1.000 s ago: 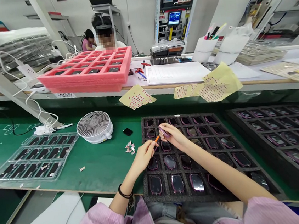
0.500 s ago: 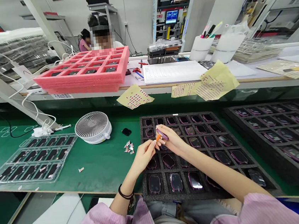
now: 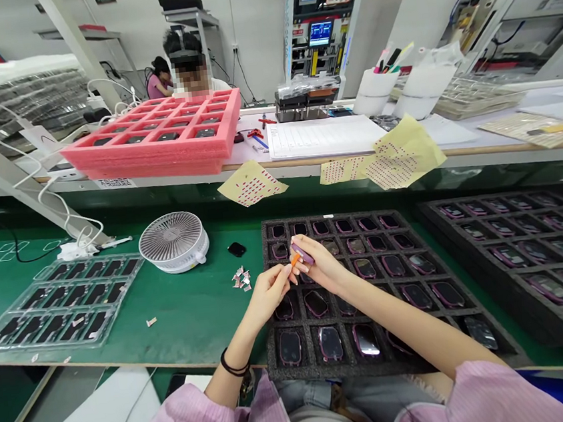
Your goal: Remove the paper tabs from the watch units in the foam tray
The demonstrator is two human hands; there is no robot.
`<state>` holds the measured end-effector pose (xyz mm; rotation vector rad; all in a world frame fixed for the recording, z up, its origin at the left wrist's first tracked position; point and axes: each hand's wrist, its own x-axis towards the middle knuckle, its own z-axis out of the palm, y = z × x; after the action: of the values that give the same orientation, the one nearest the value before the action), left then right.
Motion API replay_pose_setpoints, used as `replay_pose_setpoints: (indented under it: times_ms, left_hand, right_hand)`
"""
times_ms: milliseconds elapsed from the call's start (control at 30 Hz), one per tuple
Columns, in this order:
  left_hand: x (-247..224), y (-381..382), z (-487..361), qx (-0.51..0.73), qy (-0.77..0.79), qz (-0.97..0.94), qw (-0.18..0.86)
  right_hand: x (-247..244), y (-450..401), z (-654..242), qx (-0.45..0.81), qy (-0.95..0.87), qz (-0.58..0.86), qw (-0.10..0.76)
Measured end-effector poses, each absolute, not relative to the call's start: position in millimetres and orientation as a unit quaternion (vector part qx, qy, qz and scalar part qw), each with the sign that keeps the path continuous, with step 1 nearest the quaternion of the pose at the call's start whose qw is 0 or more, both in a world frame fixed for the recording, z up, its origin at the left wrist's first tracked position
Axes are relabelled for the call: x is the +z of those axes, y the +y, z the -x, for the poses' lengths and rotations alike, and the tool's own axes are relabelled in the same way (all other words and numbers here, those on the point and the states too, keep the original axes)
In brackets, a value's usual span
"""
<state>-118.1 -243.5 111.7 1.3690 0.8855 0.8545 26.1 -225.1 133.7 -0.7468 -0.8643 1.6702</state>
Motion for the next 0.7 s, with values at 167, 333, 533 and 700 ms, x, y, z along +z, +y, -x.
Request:
replay_pose_setpoints:
  times_ms: [167, 333, 533, 700]
  left_hand:
    - [113.6, -241.8, 122.0, 0.349, 0.396, -0.600, 0.601]
    - [117.6, -241.6, 120.4, 0.344, 0.386, -0.577, 0.632]
    - [113.6, -243.8, 112.9, 0.382, 0.374, -0.519, 0.667]
    - [111.8, -242.2, 105.0, 0.429, 0.398, -0.473, 0.659]
  right_hand:
    - [133.7, -227.0, -26.8, 0.658, -0.401, 0.340, 0.539]
    - [127.5, -227.5, -23.6, 0.741, -0.341, 0.293, 0.498]
    - [121.1, -222.4, -20.5, 0.777, -0.269, 0.262, 0.505]
    - [118.3, -228.3, -15.4, 0.740, -0.292, 0.300, 0.526]
